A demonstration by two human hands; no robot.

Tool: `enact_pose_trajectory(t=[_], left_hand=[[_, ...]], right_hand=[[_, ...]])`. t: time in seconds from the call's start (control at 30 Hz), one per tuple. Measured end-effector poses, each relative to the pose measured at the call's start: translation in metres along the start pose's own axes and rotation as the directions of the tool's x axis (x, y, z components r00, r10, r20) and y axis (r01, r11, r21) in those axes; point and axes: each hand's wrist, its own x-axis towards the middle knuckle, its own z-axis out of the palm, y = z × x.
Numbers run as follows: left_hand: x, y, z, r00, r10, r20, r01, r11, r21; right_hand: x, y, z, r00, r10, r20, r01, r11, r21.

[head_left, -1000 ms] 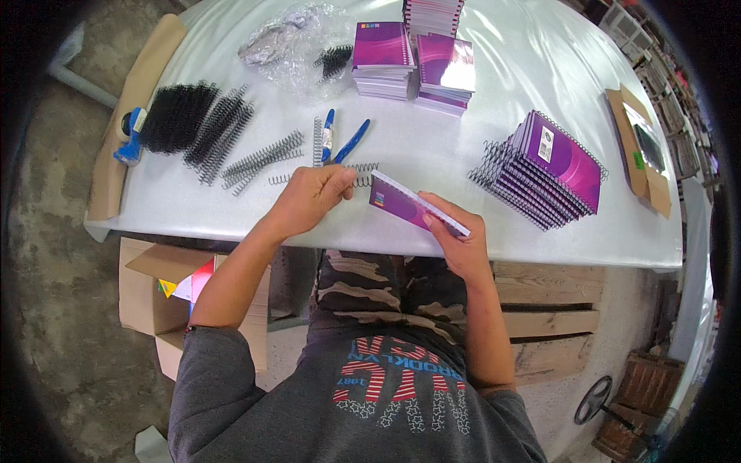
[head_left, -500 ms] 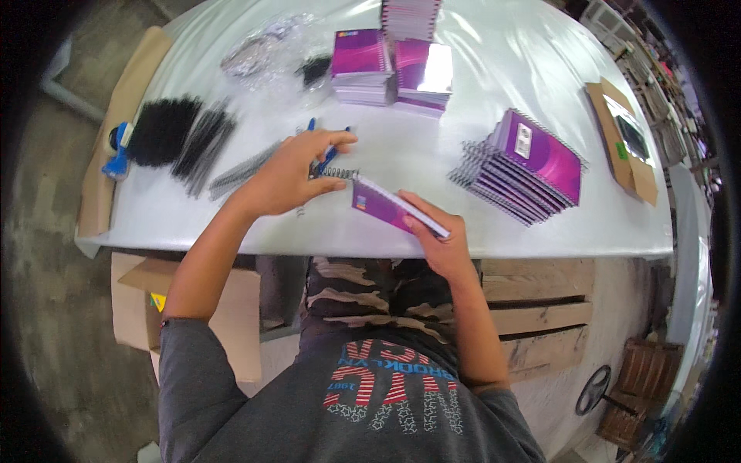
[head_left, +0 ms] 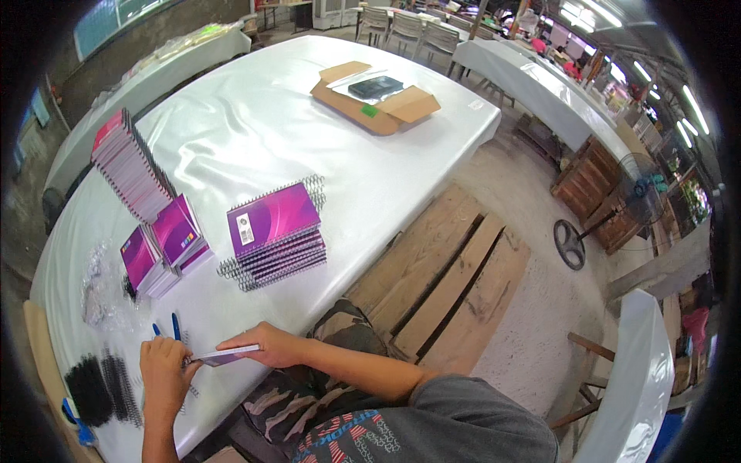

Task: The person assembles notebooks by threading plastic coils through the holes of stacked purple covers and paper pages, then cuts and crimps the ends of the coils using a hand tool.

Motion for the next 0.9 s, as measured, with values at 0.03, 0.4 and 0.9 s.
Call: enact_pose_trajectory(t=[0.03,0.4,0.9], left_hand=[[0.002,0.005,0.003,0.995,0.02,-0.095,-0.013,0.997,0.077],[-0.009,-0.012,-0.001,0.999,-0.034,0.029,0.035,0.999,-0.026],[-0.009,-0.004,0.002,0.999,0.051,0.008,-0.052,0.993,0.105]], right_hand=[[-0.001,0.0,-0.001,1.0,-0.006,-0.008,0.005,1.0,-0.009],[0.001,-0.006,0.003,0.998,-0.049,-0.033,0.05,0.998,0.022],[-0.004,0.0,0.011,0.999,-0.041,-0.006,0.04,0.998,-0.042]])
